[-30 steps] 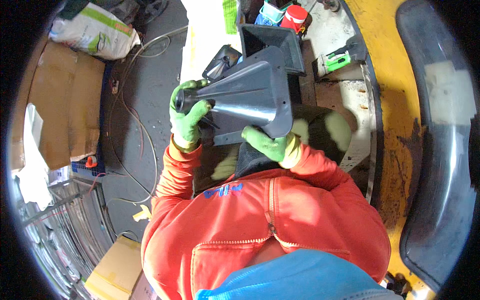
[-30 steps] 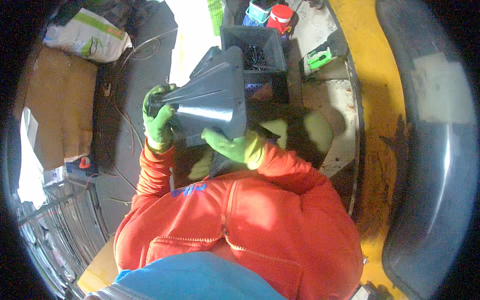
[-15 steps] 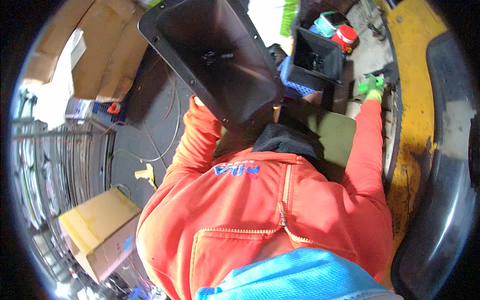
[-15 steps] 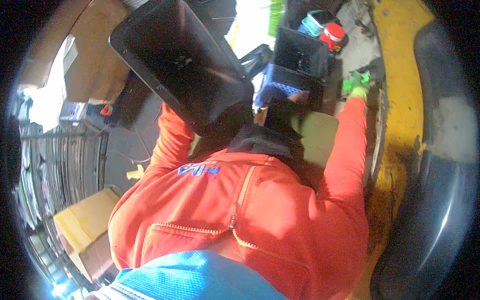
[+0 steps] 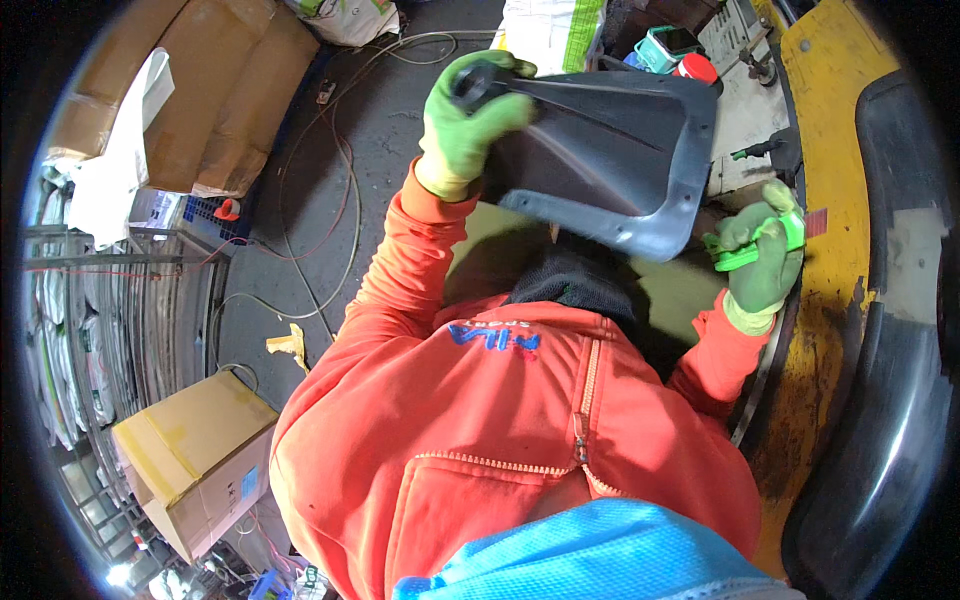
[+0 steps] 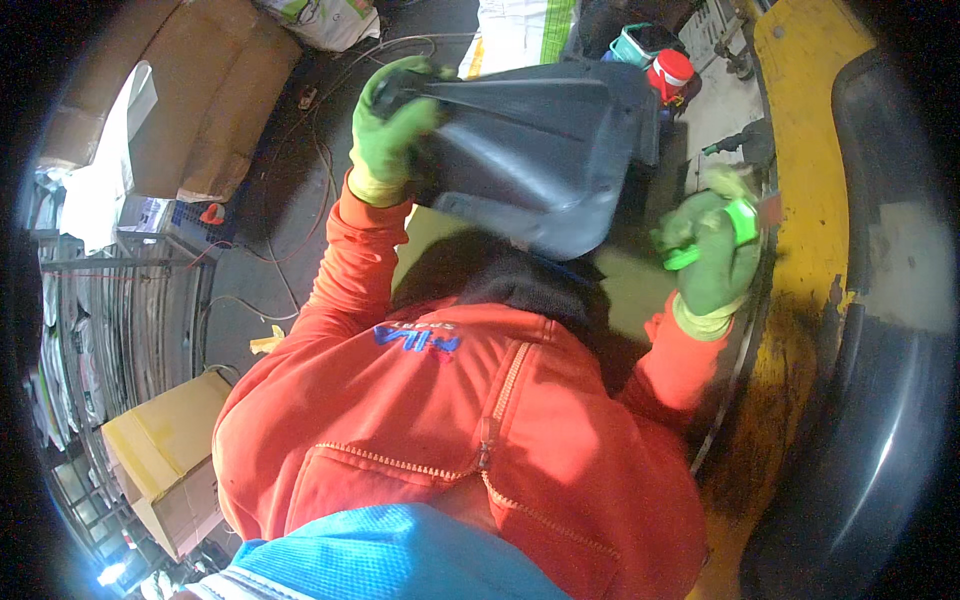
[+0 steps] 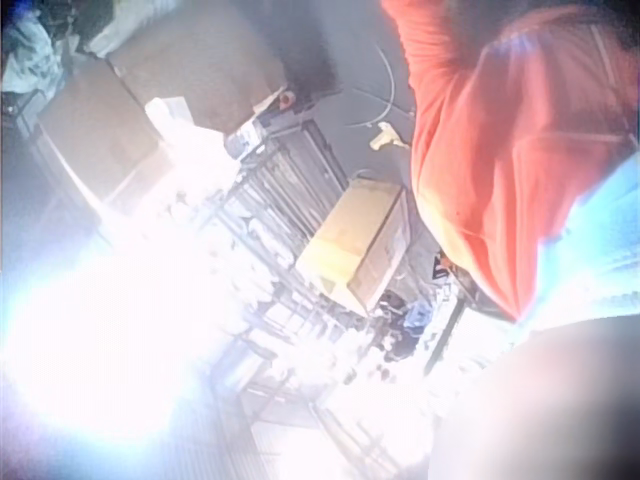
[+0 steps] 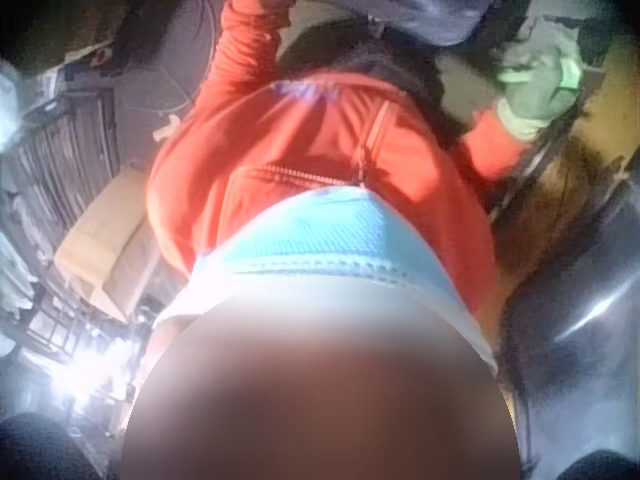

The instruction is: The person ties a plastic bag, then puts on green gloves and uses a green scraper to clean a black metal part. They repeatedly scrape and wipe the part's surfaces, turning it over to access different sides.

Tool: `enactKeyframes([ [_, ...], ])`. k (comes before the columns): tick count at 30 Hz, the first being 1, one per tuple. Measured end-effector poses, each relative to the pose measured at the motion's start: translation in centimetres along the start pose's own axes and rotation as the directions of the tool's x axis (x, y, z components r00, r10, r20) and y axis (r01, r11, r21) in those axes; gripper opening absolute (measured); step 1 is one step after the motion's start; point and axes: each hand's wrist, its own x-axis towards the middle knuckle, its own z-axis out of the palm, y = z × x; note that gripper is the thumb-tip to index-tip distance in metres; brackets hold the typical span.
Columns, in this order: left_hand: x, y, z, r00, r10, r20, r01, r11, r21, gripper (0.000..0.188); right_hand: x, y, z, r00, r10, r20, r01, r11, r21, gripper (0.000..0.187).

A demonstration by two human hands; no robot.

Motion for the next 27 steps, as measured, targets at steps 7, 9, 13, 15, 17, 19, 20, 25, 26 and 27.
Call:
enactKeyframes([
  [7,-0.9,-1.1,1.2,0.824,0.401,0.400,-0.508,0.210,0.836,0.054,-0.3,3.8,6.8,0.876,-0.039,0.481,0.483,0.060,-0.874,0.023],
  [9,-1.6,-1.1,1.1,0.841,0.373,0.392,-0.483,0.193,0.854,0.057,-0.6,4.4,8.1,0.927,0.008,0.374,0.373,0.056,-0.926,0.027],
  [13,-2.6,-0.7,1.2,0.831,0.358,0.425,-0.500,0.147,0.854,0.055,-1.1,4.1,9.2,0.923,0.153,0.353,0.373,-0.126,-0.919,0.032],
  [15,-2.8,-0.5,1.3,0.835,0.360,0.416,-0.490,0.145,0.859,0.055,-1.2,3.9,9.2,0.928,0.160,0.336,0.363,-0.183,-0.914,0.033],
  [17,-2.8,-0.3,1.5,0.836,0.363,0.412,-0.486,0.143,0.862,0.054,-1.2,3.8,9.1,0.931,0.157,0.330,0.359,-0.226,-0.905,0.033],
  [19,-2.9,-0.1,1.6,0.830,0.372,0.415,-0.494,0.145,0.857,0.054,-1.0,3.8,8.9,0.932,0.120,0.341,0.361,-0.249,-0.899,0.032],
  [20,-3.0,0.0,1.7,0.833,0.360,0.419,-0.496,0.154,0.855,0.054,-0.8,3.8,8.8,0.931,0.098,0.351,0.364,-0.290,-0.885,0.033],
  [25,-3.0,1.1,2.1,0.856,0.267,0.442,-0.502,0.235,0.832,0.052,0.7,3.3,8.7,0.888,-0.039,0.458,0.402,-0.418,-0.815,0.017],
  [26,-2.8,1.4,2.0,0.842,0.261,0.473,-0.533,0.259,0.806,0.049,1.1,3.2,8.7,0.862,-0.087,0.499,0.423,-0.418,-0.804,0.012],
  [27,-2.6,1.8,1.9,0.826,0.254,0.504,-0.561,0.282,0.778,0.046,1.4,3.0,8.7,0.854,-0.091,0.512,0.443,-0.391,-0.807,0.011],
])
